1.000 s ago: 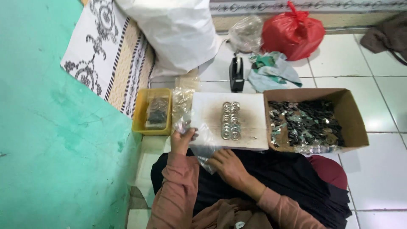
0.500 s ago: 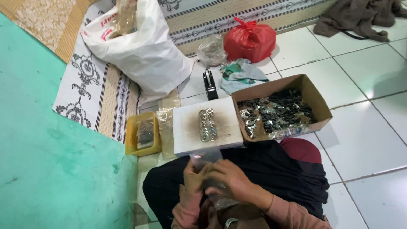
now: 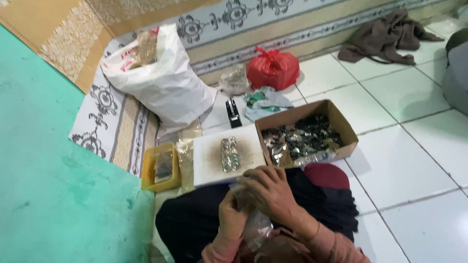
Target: Sorting small metal parts and packing them into small plastic bags.
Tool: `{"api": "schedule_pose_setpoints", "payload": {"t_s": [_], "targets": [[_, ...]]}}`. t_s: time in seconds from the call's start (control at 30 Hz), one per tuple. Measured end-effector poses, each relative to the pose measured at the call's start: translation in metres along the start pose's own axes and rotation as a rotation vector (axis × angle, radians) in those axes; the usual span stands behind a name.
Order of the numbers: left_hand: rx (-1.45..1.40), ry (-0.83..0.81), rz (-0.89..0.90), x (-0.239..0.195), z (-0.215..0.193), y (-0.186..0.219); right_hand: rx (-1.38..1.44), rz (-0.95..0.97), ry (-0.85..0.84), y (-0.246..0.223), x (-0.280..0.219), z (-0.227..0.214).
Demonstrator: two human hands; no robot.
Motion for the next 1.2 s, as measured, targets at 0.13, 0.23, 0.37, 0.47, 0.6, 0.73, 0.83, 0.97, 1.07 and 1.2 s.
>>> {"api": "schedule_pose_setpoints", "payload": {"t_s": [0.13, 0.23, 0.37, 0.47, 0.6, 0.73, 0.83, 0.97, 1.07, 1.2], "targets": [[0.050, 0.001, 0.021, -0.001, 0.000, 0.007, -0.031, -0.031, 0.013, -0.007, 0.002, -0.016], [0.059, 0.002, 0.052, -0.014, -0.001, 0.016, -0.058, -0.040, 0.032, -0.020, -0.005, -0.023], [-0.015, -0.018, 0.089, -0.010, 0.004, 0.026, -0.104, -0.009, 0.060, -0.024, 0.000, -0.031], [-0.041, -0.016, 0.109, -0.014, 0.005, 0.030, -0.137, 0.017, 0.048, -0.026, -0.004, -0.029], [-0.165, -0.011, 0.159, -0.008, 0.007, 0.036, -0.222, -0.044, 0.091, -0.029, -0.005, -0.029], [-0.239, -0.054, 0.127, -0.006, 0.011, 0.048, -0.192, -0.055, 0.068, -0.035, -0.001, -0.034], [-0.247, -0.055, 0.023, -0.008, 0.013, 0.031, -0.222, -0.017, 0.002, -0.032, -0.001, -0.029], [-0.105, -0.027, 0.118, 0.007, 0.011, 0.046, -0.224, 0.008, -0.012, -0.020, 0.009, -0.029], [-0.081, -0.028, 0.142, 0.007, 0.007, 0.054, -0.154, 0.028, 0.009, -0.020, 0.013, -0.030], [-0.140, -0.041, 0.093, 0.021, 0.005, 0.052, -0.015, 0.110, 0.002, -0.001, 0.019, -0.024]]}}
Point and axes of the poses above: each hand's wrist, its own x-axis towards the middle knuckle, its own z-axis out of the palm, y = z × x, the point moved 8 cm from there along x, towards the middle knuckle, and after that the axes turned 2 degrees about x, right-handed, at the moved point
